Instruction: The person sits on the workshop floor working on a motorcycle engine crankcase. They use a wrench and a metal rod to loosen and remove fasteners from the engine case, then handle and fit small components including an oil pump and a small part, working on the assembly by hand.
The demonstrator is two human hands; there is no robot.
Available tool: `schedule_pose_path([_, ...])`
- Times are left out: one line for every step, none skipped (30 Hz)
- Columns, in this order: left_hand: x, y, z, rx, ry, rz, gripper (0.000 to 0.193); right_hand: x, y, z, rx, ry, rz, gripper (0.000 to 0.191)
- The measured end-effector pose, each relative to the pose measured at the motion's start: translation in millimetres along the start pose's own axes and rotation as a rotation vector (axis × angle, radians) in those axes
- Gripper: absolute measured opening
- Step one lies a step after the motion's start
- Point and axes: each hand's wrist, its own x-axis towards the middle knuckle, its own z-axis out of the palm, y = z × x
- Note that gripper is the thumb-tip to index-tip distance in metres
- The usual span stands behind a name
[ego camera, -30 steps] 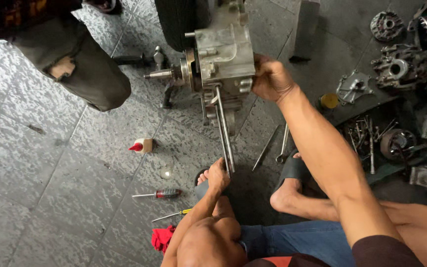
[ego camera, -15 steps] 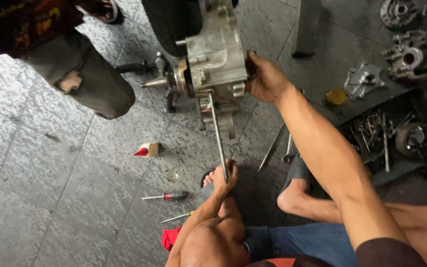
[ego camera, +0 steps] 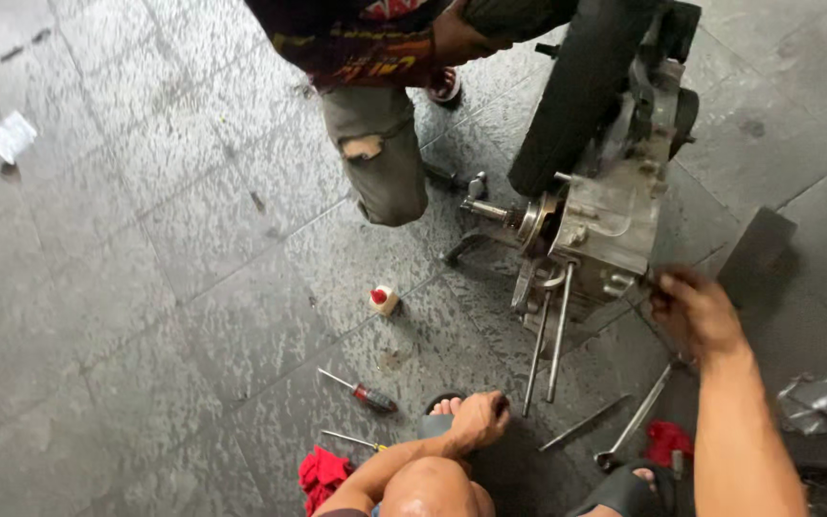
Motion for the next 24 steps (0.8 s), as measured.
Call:
schedule_pose_path([-1,0,0,0.008,0.005,0.02,0.022,-10,7,-11,-0.002,0.059,0.047,0.029])
schedule_pose_path([-1,-1,-1,0.019,0.012,0.042,0.022,-18,16,-16,0.08,0.113,0.109,0.025])
schedule_pose_path([-2,-1,-1,0.033,0.018,0.064,0.023,-24,29,-17,0.164,0.169,0.171,0.022])
schedule_pose_path([-2,-1,-2,0.016,0.005,0.044,0.022,-32,41,-16,0.311,0.226,0.256,0.023])
schedule_pose_path([-3,-1,-2,0.002,-0.008,0.027,0.022,-37,49,-14,0.461,0.278,0.338,0.027])
schedule_pose_path([-3,-1,-2,-0.016,-0.022,0.008,0.022,-38,59,-6,0.488,0.308,0.296,0.024])
schedule_pose_path([-3,0,-1,-0.024,-0.019,0.019,0.022,-37,66,3,0.515,0.338,0.26,0.022])
schedule_pose_path([-3,-1,-1,-0.027,-0.016,0.028,0.022,-31,68,14,0.678,0.154,0.212,0.017])
schedule_pose_path([-3,-1,-1,-0.026,-0.015,0.037,0.022,-26,70,23,0.672,0.156,0.169,0.016])
schedule_pose_path([-4,0,0,-0.017,-0.024,0.009,0.022,-17,68,33,0.659,0.139,0.12,0.017])
schedule_pose_path([-5,0,1,-0.005,-0.032,-0.013,0.022,-8,65,41,0.632,0.123,0.07,0.02])
schedule_pose_path([-4,0,0,0.009,-0.036,-0.031,0.022,2,58,49,0.609,0.103,0.02,0.024])
schedule_pose_path([-3,0,0,0.012,-0.018,-0.008,0.022,11,50,56,0.581,0.091,-0.027,0.028])
schedule_pose_path([-4,0,1,0.013,-0.002,0.011,0.022,19,41,62,0.552,0.098,-0.059,0.033])
schedule_pose_path([-4,0,1,0.011,0.013,0.028,0.021,26,33,65,0.527,0.096,-0.094,0.037])
schedule_pose_path([-4,-1,1,-0.003,0.006,0.034,0.022,30,26,67,0.507,0.119,-0.104,0.04])
schedule_pose_path([-4,-1,1,-0.018,-0.001,0.041,0.022,33,20,68,0.384,0.097,-0.141,0.04])
schedule_pose_path([-3,-2,1,-0.033,-0.007,0.049,0.022,36,14,67,0.259,0.077,-0.179,0.041])
schedule_pose_path([-3,-2,2,-0.015,-0.01,0.035,0.022,38,11,65,0.131,0.058,-0.212,0.041])
schedule_pose_path([-3,-2,3,0.001,-0.015,0.019,0.023,41,11,64,0.022,0.107,-0.197,0.041])
schedule_pose_path([-2,-2,4,0.015,-0.019,0.003,0.023,42,11,63,-0.088,0.155,-0.182,0.042])
schedule_pose_path([-1,-3,4,0.034,-0.024,0.005,0.023,44,12,62,-0.201,0.199,-0.166,0.043])
schedule_pose_path([-1,-3,4,0.05,-0.031,0.001,0.023,45,14,62,-0.335,0.183,-0.163,0.04])
schedule_pose_path([-1,-2,4,0.068,-0.039,-0.003,0.024,45,15,61,-0.468,0.166,-0.16,0.038])
